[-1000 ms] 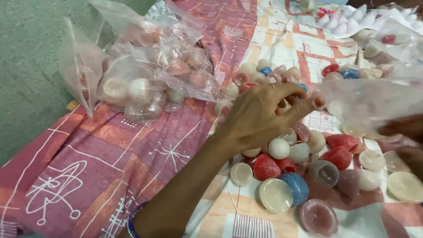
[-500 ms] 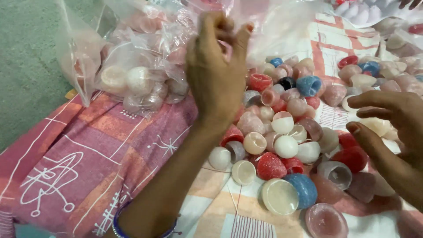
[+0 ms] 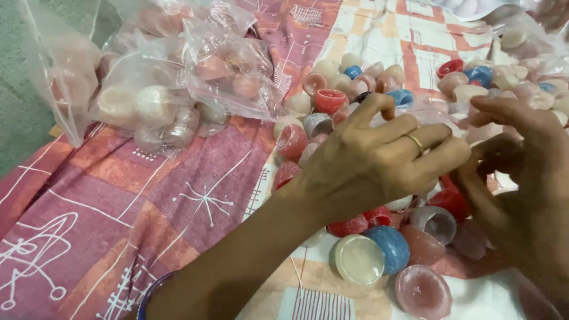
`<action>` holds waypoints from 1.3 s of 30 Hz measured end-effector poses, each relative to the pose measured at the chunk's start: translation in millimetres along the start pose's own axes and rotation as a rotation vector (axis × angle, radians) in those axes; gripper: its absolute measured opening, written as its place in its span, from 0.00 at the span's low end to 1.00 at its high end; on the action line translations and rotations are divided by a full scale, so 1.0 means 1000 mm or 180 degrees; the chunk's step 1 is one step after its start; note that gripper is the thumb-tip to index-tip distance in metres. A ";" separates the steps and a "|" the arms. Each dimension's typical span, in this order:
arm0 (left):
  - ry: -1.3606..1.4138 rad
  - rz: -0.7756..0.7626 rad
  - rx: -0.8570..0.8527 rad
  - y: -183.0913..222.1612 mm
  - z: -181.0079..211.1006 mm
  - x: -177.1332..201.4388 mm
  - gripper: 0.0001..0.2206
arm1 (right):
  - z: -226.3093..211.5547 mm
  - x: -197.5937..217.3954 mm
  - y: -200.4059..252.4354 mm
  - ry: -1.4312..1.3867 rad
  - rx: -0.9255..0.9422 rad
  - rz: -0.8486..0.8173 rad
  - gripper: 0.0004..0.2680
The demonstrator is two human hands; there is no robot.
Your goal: Sorting small molded wax melts into plastic zipper bags.
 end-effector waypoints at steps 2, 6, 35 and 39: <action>0.0143 0.0027 0.0050 -0.005 -0.002 0.008 0.09 | 0.008 0.001 0.002 -0.0131 0.0026 0.0008 0.19; 0.0030 0.0297 0.0315 -0.002 -0.016 0.007 0.07 | 0.027 -0.005 -0.002 -0.0113 -0.0215 -0.0206 0.07; -0.0230 -0.0139 0.0420 0.003 0.000 -0.017 0.16 | -0.054 0.000 0.011 0.1114 0.0829 0.0002 0.14; -0.0202 -0.0286 0.0265 0.002 0.009 -0.020 0.14 | -0.036 -0.005 0.013 0.1559 0.0921 0.0311 0.10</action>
Point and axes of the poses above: each hand's wrist, its own y-axis away from the middle knuckle, its own x-axis out of the back of the hand, z = x × y, the point moved 10 cm from there along -y, towards the middle knuckle, and after that the axes turned 11 degrees about -z, right-handed, at the moved point
